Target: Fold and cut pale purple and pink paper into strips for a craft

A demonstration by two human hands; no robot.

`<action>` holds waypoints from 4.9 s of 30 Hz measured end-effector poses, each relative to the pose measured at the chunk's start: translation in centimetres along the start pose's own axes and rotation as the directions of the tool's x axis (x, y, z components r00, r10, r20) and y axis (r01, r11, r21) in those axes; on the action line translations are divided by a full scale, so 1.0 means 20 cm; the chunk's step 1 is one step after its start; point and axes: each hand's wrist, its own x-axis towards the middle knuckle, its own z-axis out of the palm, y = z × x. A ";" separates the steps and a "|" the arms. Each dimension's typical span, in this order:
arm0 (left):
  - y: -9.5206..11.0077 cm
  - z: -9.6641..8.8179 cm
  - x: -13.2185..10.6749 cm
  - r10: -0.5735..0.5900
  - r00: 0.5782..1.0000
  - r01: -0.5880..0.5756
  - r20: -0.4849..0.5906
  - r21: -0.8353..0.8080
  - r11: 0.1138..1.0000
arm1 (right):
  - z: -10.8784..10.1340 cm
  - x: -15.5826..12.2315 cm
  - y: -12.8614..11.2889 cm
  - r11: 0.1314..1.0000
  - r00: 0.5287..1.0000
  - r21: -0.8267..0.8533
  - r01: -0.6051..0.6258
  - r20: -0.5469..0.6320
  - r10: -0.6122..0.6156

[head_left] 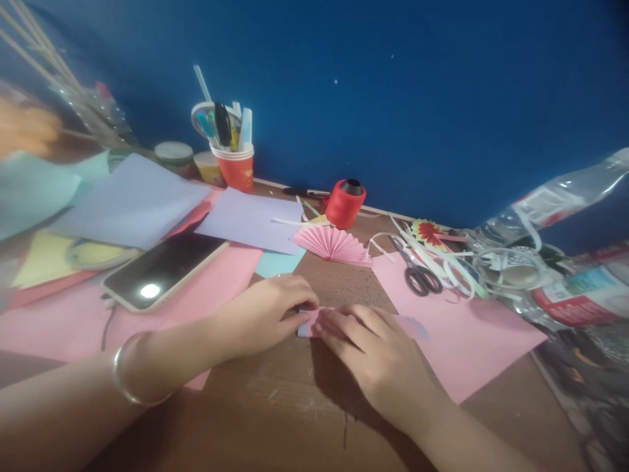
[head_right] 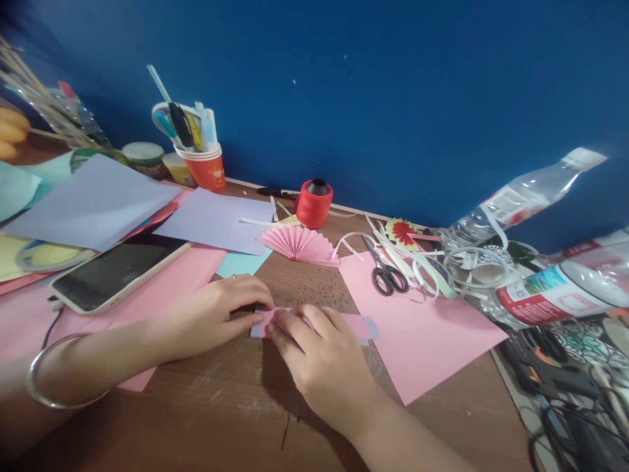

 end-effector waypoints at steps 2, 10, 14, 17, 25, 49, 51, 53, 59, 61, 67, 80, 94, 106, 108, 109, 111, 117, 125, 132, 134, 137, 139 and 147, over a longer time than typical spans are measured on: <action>0.00 0.00 0.00 0.002 1.000 -0.002 0.000 0.000 1.000 | 0.00 0.00 -0.01 1.000 1.000 -0.009 -0.001 0.008 0.001; 0.00 0.01 0.00 0.005 1.000 -0.005 -0.008 0.005 1.000 | 0.01 -0.01 -0.02 0.999 1.000 -0.043 0.000 0.024 0.001; 0.00 0.00 0.00 0.018 1.000 -0.018 -0.010 0.017 1.000 | 0.01 -0.01 -0.02 0.999 1.000 -0.044 0.000 0.026 0.001; 0.00 0.01 0.00 0.035 0.999 -0.034 -0.022 0.031 0.999 | 0.01 -0.01 -0.02 0.999 0.999 -0.040 -0.003 0.040 0.005; -0.02 0.02 -0.01 0.114 0.993 -0.111 -0.013 0.123 0.986 | 0.01 0.00 -0.02 0.999 0.998 -0.043 -0.009 0.056 0.012; 0.07 -0.01 -0.04 0.332 0.930 -0.364 0.160 0.540 0.759 | -0.10 -0.05 0.17 0.980 0.962 0.158 -0.121 0.262 0.076; 0.06 -0.01 -0.04 0.337 0.926 -0.372 0.168 0.549 0.748 | -0.11 -0.05 0.22 0.970 0.956 0.205 -0.130 0.284 0.069; 0.06 -0.01 -0.04 0.330 0.927 -0.371 0.179 0.563 0.738 | -0.12 -0.06 0.26 0.959 0.949 0.238 -0.154 0.307 0.076; 0.03 -0.05 -0.04 0.242 0.961 -0.278 0.136 0.494 0.824 | -0.12 -0.07 0.31 0.918 0.948 0.335 -0.210 0.299 0.107; 0.01 -0.04 -0.05 0.255 0.963 -0.270 0.092 0.422 0.865 | -0.12 -0.08 0.34 0.903 0.954 0.374 -0.212 0.280 0.108; -0.02 -0.02 -0.07 0.272 0.961 -0.273 0.054 0.351 0.896 | -0.15 -0.13 0.46 0.860 0.939 0.431 -0.273 0.316 0.140; -0.04 -0.01 -0.07 0.264 0.962 -0.269 0.069 0.398 0.877 | -0.20 -0.16 0.49 0.814 0.909 0.454 -0.362 0.366 0.200; -0.04 -0.02 -0.05 0.211 0.970 -0.244 0.124 0.406 0.881 | -0.14 -0.15 0.49 0.820 0.889 0.370 -0.436 0.320 0.329; -0.04 -0.02 -0.05 0.290 0.956 -0.286 0.050 0.390 0.875 | -0.10 -0.17 0.52 0.913 0.981 0.365 -0.184 0.120 0.149; -0.04 -0.02 -0.05 0.299 0.953 -0.293 0.048 0.396 0.870 | -0.09 -0.18 0.52 0.933 0.991 0.336 -0.130 0.068 0.113; -0.04 -0.02 -0.05 0.302 0.952 -0.297 0.052 0.400 0.867 | -0.08 -0.18 0.52 0.942 0.995 0.319 -0.103 0.031 0.098; -0.03 -0.02 -0.05 0.306 0.950 -0.306 0.067 0.407 0.861 | -0.07 -0.20 0.51 0.957 0.996 0.284 -0.064 -0.039 0.079; -0.01 -0.03 -0.05 0.310 0.948 -0.310 0.071 0.422 0.852 | -0.02 -0.26 0.51 0.984 0.999 0.176 0.033 -0.015 -0.031; -0.02 -0.02 -0.05 0.314 0.947 -0.309 0.066 0.450 0.838 | -0.02 -0.27 0.52 0.997 0.996 0.031 0.076 0.034 -0.077; -0.02 -0.02 -0.04 0.314 0.947 -0.309 0.068 0.459 0.833 | 0.00 -0.26 0.54 0.996 0.999 0.088 0.032 -0.010 -0.032; -0.02 -0.02 -0.04 0.306 0.949 -0.308 0.079 0.454 0.836 | 0.00 -0.25 0.53 0.992 1.000 0.125 -0.005 -0.022 0.008; -0.01 -0.02 -0.05 0.290 0.953 -0.300 0.092 0.444 0.844 | -0.01 -0.24 0.52 0.978 0.998 0.203 -0.042 -0.046 0.052; -0.02 -0.02 -0.05 0.283 0.956 -0.290 0.081 0.430 0.855 | -0.02 -0.24 0.52 0.971 0.995 0.228 -0.074 -0.050 0.087; -0.05 -0.04 -0.05 0.254 0.964 -0.266 0.084 0.400 0.877 | -0.03 -0.23 0.51 0.973 0.998 0.231 0.013 -0.062 0.002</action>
